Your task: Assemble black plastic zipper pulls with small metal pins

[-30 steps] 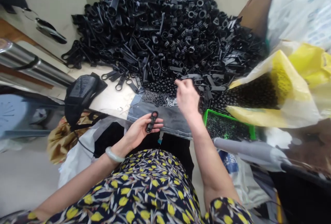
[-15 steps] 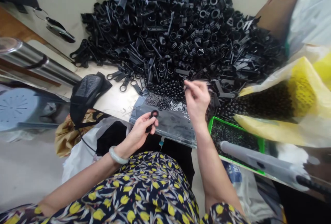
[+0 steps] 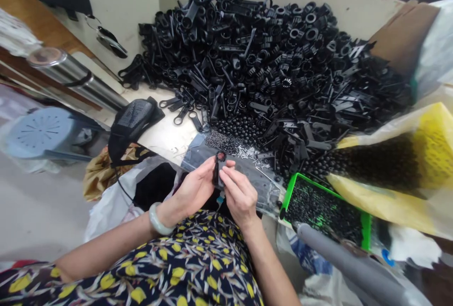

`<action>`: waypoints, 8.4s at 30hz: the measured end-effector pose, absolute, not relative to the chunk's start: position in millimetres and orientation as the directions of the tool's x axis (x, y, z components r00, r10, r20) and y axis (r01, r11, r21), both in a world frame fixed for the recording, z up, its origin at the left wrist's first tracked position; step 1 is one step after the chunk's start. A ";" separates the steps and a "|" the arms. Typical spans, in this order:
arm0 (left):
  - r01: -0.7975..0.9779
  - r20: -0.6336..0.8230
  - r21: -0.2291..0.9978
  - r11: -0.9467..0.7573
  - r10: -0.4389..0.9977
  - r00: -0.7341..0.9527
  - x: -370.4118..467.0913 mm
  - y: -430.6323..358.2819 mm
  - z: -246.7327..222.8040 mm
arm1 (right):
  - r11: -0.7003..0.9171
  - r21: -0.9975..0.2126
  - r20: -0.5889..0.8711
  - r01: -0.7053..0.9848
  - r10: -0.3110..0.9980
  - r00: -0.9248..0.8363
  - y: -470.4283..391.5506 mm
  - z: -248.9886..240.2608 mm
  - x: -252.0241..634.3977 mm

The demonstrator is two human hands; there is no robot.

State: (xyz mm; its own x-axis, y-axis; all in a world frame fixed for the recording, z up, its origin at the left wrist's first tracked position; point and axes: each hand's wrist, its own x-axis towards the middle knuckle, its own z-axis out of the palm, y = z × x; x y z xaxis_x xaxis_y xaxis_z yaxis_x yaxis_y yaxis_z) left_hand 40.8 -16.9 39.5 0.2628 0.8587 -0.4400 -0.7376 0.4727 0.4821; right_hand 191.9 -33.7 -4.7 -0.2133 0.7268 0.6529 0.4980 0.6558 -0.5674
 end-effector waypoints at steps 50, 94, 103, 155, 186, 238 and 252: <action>-0.139 -0.202 0.965 0.220 0.970 0.137 1.8 -54.6 43.2 | 0.108 -0.932 0.113 0.346 0.994 -0.007 -52.2 23.9 166.4; -0.415 -0.299 0.853 0.316 0.948 0.107 -5.5 -33.9 20.4 | 0.195 -0.934 0.130 0.300 0.966 -0.222 -31.6 12.9 198.2; 0.502 0.189 0.850 -0.159 0.982 -0.009 12.8 -19.5 -14.0 | 0.322 -0.740 0.218 0.591 0.945 -0.242 -21.7 -15.7 213.0; 0.527 0.341 0.592 -0.610 0.782 0.521 29.8 9.3 -9.3 | 0.151 -0.329 0.307 0.932 0.951 -0.045 14.1 -36.0 228.0; 0.454 0.356 0.761 -0.464 0.883 0.307 32.0 -3.1 -21.8 | 0.192 -0.606 0.258 0.772 0.965 -0.038 -31.1 -24.3 236.6; 0.426 0.487 0.711 -0.559 0.829 0.276 41.8 -4.0 -39.0 | 0.033 -0.908 0.240 0.417 0.858 0.454 -170.3 20.7 319.7; 0.418 0.507 0.703 -0.575 0.818 0.272 38.7 -5.0 -39.4 | 0.436 -0.896 0.405 -0.083 0.880 0.250 -6.5 50.4 200.2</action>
State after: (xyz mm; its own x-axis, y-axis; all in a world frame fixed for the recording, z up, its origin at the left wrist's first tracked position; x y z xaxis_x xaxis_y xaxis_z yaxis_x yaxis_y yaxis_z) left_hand 38.7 -5.0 -39.4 0.2718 0.8181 0.5068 0.4183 -0.5747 0.7034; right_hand 200.2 -6.5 50.4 0.2499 0.8796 0.4049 -0.0829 0.4360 -0.8961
